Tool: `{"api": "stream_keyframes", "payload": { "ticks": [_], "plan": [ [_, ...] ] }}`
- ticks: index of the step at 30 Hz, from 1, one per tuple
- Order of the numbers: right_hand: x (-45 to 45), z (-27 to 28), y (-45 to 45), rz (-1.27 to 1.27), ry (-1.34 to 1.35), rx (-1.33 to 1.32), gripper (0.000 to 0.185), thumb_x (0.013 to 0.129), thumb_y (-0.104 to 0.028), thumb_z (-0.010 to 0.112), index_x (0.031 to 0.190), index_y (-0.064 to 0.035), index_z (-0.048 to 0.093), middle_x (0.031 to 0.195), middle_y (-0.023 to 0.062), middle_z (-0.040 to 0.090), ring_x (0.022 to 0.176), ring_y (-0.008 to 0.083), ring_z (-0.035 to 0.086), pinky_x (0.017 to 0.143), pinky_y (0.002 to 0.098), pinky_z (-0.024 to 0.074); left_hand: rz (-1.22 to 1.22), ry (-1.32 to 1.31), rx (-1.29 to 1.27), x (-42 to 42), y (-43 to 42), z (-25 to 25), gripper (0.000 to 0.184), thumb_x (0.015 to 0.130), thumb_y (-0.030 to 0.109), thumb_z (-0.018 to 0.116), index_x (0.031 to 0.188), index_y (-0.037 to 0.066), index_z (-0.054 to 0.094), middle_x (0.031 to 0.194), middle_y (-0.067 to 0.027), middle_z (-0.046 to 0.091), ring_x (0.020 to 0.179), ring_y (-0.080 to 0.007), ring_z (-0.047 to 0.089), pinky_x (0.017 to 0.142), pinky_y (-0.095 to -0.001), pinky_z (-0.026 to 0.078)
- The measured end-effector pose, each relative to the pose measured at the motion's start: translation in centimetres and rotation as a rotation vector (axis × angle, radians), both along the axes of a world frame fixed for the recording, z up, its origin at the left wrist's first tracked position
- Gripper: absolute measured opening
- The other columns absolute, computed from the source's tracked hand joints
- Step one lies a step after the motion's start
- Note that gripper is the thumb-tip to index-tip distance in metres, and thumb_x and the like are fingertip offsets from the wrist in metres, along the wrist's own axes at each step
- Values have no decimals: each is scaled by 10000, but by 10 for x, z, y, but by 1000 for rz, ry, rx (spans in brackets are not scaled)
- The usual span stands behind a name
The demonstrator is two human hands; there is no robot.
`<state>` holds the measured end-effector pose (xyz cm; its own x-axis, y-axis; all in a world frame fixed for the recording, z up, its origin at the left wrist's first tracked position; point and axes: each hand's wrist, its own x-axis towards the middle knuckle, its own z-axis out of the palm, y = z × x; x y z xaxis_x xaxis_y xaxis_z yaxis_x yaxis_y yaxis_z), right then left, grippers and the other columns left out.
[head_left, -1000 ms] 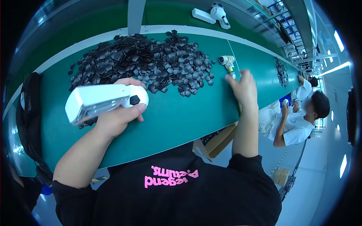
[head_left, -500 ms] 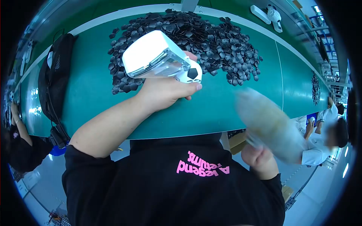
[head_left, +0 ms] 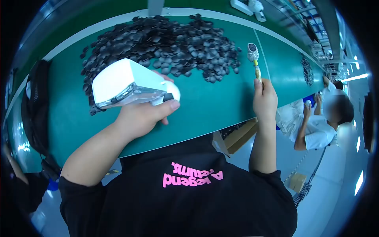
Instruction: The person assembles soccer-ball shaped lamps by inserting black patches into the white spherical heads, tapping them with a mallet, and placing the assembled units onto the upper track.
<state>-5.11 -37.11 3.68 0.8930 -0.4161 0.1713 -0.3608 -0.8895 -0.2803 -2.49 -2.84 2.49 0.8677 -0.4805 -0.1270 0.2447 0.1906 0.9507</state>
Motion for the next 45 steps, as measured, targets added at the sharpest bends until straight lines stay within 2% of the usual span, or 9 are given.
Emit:
{"api": "stream_keyframes", "payload": {
  "ticks": [5,8,13,22,26,29,42,44,45],
  "plan": [
    [4,-18,-31,5,-21,-258,259,947,-238,637,1079,-15,651,838,147,642,767,321,632,707,410,507,-14,19,67,-4,0,-2,531,832,167,781,1266,1,524,1001,-78,635,730,-139,629,535,-258,539],
    [11,-10,11,429,-417,-362,238,874,-172,701,1079,-51,678,916,131,650,869,328,628,778,418,514,27,14,82,-2,-2,-3,554,846,184,769,1292,-15,509,1017,-84,633,736,-141,629,534,-259,541],
    [17,-14,77,732,-185,79,198,800,-154,772,976,-74,729,952,96,649,887,276,619,803,377,497,133,86,12,0,-5,-6,572,866,191,745,1329,-26,488,1045,-103,628,758,-146,632,538,-264,543],
    [36,-14,89,786,-222,-30,136,821,-84,744,952,-51,735,874,89,657,833,246,633,710,348,510,72,66,-14,4,0,-8,639,797,78,794,1323,-20,444,1019,-97,621,734,-134,636,545,-257,530],
    [13,-5,111,765,-306,451,101,859,-33,717,956,-4,718,874,100,681,782,205,657,650,315,522,118,57,-87,0,-3,-5,674,747,42,831,1295,-16,443,1010,-90,620,734,-124,639,552,-254,529],
    [-6,1,135,558,7,1328,58,892,3,688,937,38,696,913,111,693,748,167,664,645,279,539,114,17,-58,-4,-4,-4,680,744,60,843,1290,-16,445,1008,-87,619,741,-122,642,553,-249,528],
    [-12,-12,157,546,-86,1398,180,917,-6,661,1086,48,626,931,106,686,778,150,667,702,253,549,66,120,-88,-1,-3,1,664,797,133,828,1293,-24,416,991,-98,623,756,-147,657,523,-246,521],
    [-8,-3,141,634,-214,1117,214,907,-67,693,1086,34,632,954,103,686,818,137,656,724,262,536,27,158,-158,1,-1,-1,656,809,155,820,1295,-18,415,985,-99,623,768,-155,659,519,-250,518],
    [-1,1,124,610,-349,750,254,898,-108,710,1097,29,631,961,109,685,832,163,658,734,289,532,-13,192,-225,2,1,-2,648,822,177,812,1298,-11,414,979,-99,623,780,-164,661,516,-254,516]
  ]
}}
